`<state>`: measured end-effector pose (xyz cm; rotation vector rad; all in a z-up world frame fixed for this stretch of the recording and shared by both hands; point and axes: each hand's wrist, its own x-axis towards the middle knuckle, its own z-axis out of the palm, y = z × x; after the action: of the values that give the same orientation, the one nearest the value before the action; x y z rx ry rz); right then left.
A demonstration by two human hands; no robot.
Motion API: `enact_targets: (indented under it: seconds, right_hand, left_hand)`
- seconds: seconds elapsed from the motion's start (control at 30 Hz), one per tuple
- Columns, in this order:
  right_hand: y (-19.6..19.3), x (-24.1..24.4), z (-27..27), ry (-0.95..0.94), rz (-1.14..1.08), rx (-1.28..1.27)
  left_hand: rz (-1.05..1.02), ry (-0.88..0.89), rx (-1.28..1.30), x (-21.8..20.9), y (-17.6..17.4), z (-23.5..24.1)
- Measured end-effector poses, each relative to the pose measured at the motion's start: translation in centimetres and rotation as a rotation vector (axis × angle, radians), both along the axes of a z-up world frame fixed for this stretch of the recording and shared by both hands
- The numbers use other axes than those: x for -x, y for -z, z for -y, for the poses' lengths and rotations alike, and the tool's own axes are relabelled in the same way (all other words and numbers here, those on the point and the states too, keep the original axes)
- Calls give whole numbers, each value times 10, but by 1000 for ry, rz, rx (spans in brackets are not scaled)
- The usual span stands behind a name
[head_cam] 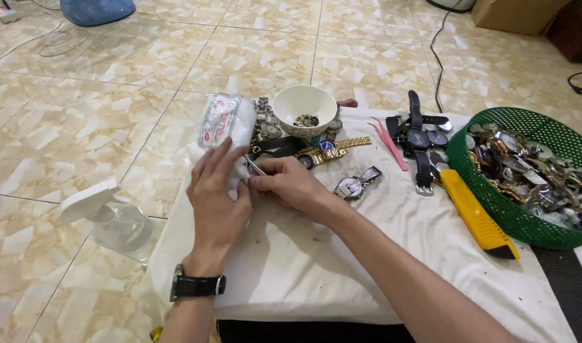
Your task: The person uses tweezers to manipulate small components on a watch band. They then pick up a screwdriver and use it to work on the back of a silver wristwatch. The person also sprays a liquid from a bottle onto the screwdriver before continuing to work on the watch.
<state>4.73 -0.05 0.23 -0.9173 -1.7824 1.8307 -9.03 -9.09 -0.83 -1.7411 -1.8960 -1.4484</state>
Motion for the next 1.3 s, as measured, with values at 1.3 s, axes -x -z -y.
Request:
enact_targets:
  seconds: [1.3]
  right_hand:
    - [-13,-20,11,13,-137,330]
  left_hand:
    - [590,173,16,-8,-8,16]
